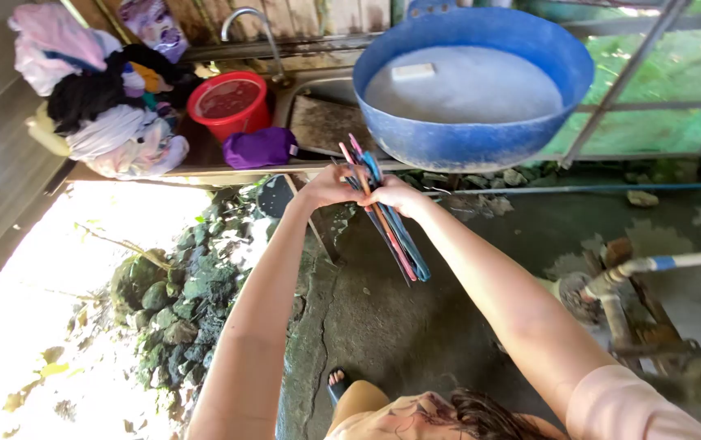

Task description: The recorder is sorting through a pile of laundry and hanging various items of clothing on hangers and a clothesline.

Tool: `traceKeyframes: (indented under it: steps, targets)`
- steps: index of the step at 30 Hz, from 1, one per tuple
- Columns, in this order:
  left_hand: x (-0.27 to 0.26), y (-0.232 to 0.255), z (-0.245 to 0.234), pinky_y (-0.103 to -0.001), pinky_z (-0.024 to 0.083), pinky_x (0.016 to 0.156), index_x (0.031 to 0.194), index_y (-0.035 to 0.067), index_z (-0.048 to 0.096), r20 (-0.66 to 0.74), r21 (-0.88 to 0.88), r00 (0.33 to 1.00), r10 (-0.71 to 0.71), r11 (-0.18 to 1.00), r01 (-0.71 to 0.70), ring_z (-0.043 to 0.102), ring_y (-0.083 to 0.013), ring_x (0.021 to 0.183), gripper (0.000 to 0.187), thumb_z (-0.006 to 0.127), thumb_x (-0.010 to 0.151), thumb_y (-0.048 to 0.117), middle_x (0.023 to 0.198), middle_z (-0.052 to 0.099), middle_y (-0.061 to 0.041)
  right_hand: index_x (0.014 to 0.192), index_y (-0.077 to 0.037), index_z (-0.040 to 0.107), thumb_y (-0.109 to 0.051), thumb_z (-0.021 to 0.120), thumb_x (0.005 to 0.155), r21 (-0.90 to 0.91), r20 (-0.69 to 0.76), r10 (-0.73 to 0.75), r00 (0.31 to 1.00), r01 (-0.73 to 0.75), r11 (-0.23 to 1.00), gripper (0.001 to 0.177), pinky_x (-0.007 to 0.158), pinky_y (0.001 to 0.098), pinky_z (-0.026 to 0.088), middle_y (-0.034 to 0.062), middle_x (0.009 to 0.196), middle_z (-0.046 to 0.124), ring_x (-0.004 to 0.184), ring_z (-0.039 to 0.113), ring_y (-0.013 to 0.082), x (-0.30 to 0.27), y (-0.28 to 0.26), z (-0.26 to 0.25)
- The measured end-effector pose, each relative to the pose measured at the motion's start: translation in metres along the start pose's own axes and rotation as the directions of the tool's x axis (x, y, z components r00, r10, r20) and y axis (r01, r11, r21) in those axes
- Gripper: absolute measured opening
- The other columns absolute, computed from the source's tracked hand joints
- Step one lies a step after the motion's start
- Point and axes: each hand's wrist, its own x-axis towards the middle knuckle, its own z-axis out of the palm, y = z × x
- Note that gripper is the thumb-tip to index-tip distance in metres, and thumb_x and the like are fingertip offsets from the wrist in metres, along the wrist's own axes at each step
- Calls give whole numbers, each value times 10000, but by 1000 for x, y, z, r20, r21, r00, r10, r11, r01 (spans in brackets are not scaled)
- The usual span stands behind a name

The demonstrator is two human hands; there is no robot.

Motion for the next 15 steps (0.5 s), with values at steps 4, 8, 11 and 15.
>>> traceKeyframes:
  steps: [4,8,11,15]
  targets:
    - [-6,-47,-45,-353,548,991,1180,91,713,-35,26,999,-19,999,20,681,-203,1113,552,859,649,109,1201,728,-84,977,1,718,11,782,778,-41,148,-165,975,173,984,209,717,332,578,93,867,735,758,707,176,35,-16,25]
    - [-10,-113,-104,-338,588,942,1221,76,729,-219,128,963,159,983,-133,679,-206,1192,501,735,731,-26,1255,720,-70,1103,-23,633,-118,875,736,-409,226,-246,943,321,854,451,830,356,580,86,980,721,900,707,197,79,-33,51]
    - [-9,-156,-144,-354,598,937,1211,74,727,-286,122,943,168,983,-138,689,-216,1200,523,703,719,-101,1264,712,-72,1234,-101,598,-202,907,686,-629,207,-350,914,398,668,637,884,364,536,93,1090,726,1006,694,228,83,-62,84]
    - [2,-202,-187,-372,586,970,1162,89,743,-297,244,940,166,965,-94,702,-257,1140,485,789,702,-56,1251,709,-103,1183,-88,589,-292,876,756,-739,152,-337,929,334,586,554,874,405,523,147,1094,710,1038,689,304,141,-63,111]
